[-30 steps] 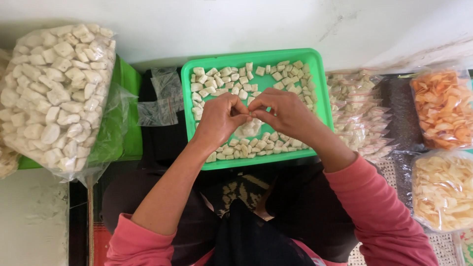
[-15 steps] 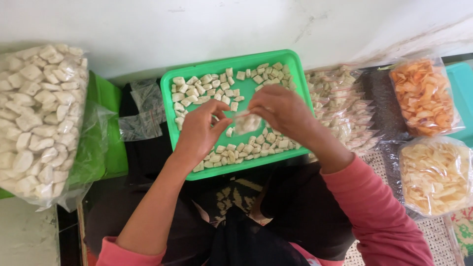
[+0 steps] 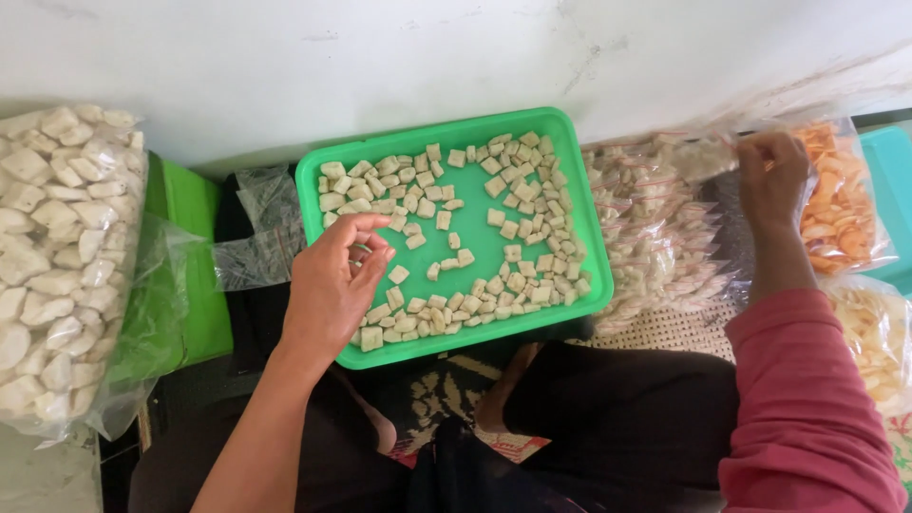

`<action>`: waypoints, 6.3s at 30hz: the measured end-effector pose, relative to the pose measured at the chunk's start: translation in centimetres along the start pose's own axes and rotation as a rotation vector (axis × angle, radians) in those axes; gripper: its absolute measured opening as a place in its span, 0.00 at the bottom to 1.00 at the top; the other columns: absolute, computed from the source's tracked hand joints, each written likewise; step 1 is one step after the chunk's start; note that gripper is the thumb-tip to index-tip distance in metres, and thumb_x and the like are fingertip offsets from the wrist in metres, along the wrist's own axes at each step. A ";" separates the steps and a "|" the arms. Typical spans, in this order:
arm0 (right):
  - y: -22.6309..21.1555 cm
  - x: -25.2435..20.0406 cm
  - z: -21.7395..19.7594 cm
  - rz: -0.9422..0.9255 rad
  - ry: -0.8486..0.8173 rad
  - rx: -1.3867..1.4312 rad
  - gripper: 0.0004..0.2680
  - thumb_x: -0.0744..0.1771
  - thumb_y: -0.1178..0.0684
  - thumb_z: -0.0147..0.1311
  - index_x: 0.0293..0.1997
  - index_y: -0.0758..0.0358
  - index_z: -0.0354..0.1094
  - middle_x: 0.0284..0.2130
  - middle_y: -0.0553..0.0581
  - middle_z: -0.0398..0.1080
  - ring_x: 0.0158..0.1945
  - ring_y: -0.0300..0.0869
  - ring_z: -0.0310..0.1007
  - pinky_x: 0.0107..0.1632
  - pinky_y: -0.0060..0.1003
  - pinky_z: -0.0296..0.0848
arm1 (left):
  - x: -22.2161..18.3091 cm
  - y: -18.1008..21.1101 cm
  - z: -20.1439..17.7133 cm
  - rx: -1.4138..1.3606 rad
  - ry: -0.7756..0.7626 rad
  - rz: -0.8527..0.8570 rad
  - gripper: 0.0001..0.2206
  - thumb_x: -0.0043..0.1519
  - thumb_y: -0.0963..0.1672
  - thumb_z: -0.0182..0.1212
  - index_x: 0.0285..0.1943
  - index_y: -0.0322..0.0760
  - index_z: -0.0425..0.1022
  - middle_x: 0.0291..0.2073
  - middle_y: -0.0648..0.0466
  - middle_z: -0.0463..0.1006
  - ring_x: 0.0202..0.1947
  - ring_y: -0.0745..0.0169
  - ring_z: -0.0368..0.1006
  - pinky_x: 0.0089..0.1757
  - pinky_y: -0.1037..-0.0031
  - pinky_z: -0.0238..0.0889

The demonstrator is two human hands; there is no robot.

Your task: The person sits on the floor and packs small white food cubes from a green tray into small clear plastic bags. They open each bag, fill it with the cubes, and place the filled bags aside.

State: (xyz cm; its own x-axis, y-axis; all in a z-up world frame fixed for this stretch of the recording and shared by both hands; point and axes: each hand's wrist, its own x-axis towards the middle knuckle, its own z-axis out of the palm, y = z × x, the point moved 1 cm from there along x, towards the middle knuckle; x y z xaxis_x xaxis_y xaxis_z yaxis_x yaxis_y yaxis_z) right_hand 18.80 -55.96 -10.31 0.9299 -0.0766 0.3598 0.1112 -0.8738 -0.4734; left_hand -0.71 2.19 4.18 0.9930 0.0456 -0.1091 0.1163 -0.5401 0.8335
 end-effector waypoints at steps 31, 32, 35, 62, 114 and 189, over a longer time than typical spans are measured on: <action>17.0 5.0 11.1 -0.545 -0.074 -0.474 0.08 0.75 0.59 0.52 0.56 0.60 0.80 0.49 0.61 0.78 0.54 0.55 0.74 0.61 0.46 0.68 | -1.0 -0.6 -2.6 0.147 0.301 0.070 0.12 0.72 0.42 0.44 0.55 0.40 0.75 0.49 0.52 0.81 0.41 0.58 0.84 0.35 0.71 0.72; 13.6 5.6 9.7 -0.197 -0.300 -0.057 0.07 0.75 0.62 0.51 0.56 0.60 0.75 0.43 0.61 0.75 0.48 0.48 0.75 0.53 0.36 0.70 | -1.5 0.0 -3.1 0.049 0.397 0.153 0.10 0.74 0.42 0.44 0.58 0.38 0.72 0.50 0.49 0.78 0.43 0.57 0.82 0.38 0.70 0.75; 5.7 8.1 8.5 0.144 -0.750 0.431 0.05 0.77 0.65 0.46 0.56 0.70 0.70 0.43 0.68 0.73 0.42 0.48 0.75 0.40 0.35 0.70 | -2.9 1.1 -4.7 -0.068 0.552 0.290 0.10 0.77 0.42 0.43 0.61 0.35 0.68 0.55 0.46 0.72 0.45 0.53 0.81 0.42 0.71 0.79; -57.7 -16.7 19.8 -1.145 -0.728 -0.177 0.07 0.66 0.52 0.53 0.46 0.59 0.68 0.40 0.55 0.74 0.45 0.54 0.72 0.42 0.49 0.70 | -9.0 2.2 -10.5 -0.379 0.795 0.405 0.11 0.75 0.43 0.44 0.62 0.38 0.69 0.58 0.51 0.73 0.48 0.61 0.82 0.44 0.75 0.82; -55.3 -7.8 8.8 -1.127 -0.710 0.073 0.03 0.68 0.48 0.50 0.40 0.48 0.69 0.31 0.50 0.72 0.43 0.57 0.75 0.40 0.58 0.74 | -6.4 -2.5 -8.9 0.255 0.524 0.276 0.33 0.59 0.38 0.69 0.76 0.38 0.61 0.55 0.35 0.73 0.64 0.32 0.66 0.63 0.47 0.59; -40.0 -6.7 3.0 -0.519 -0.957 0.065 0.05 0.69 0.53 0.53 0.44 0.46 0.76 0.35 0.58 0.76 0.42 0.61 0.77 0.42 0.52 0.76 | 3.1 -3.7 5.4 0.182 -0.237 0.225 0.12 0.66 0.45 0.59 0.59 0.45 0.69 0.49 0.47 0.71 0.47 0.31 0.78 0.42 0.45 0.75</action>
State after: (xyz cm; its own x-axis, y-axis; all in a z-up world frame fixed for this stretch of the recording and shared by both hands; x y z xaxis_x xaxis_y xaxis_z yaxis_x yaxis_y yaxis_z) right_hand 9.22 -19.08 3.80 0.6485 0.7246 -0.2335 0.5613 -0.6623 -0.4964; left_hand 1.79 -0.17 -2.16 0.9583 -0.2759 -0.0741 -0.1314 -0.6559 0.7433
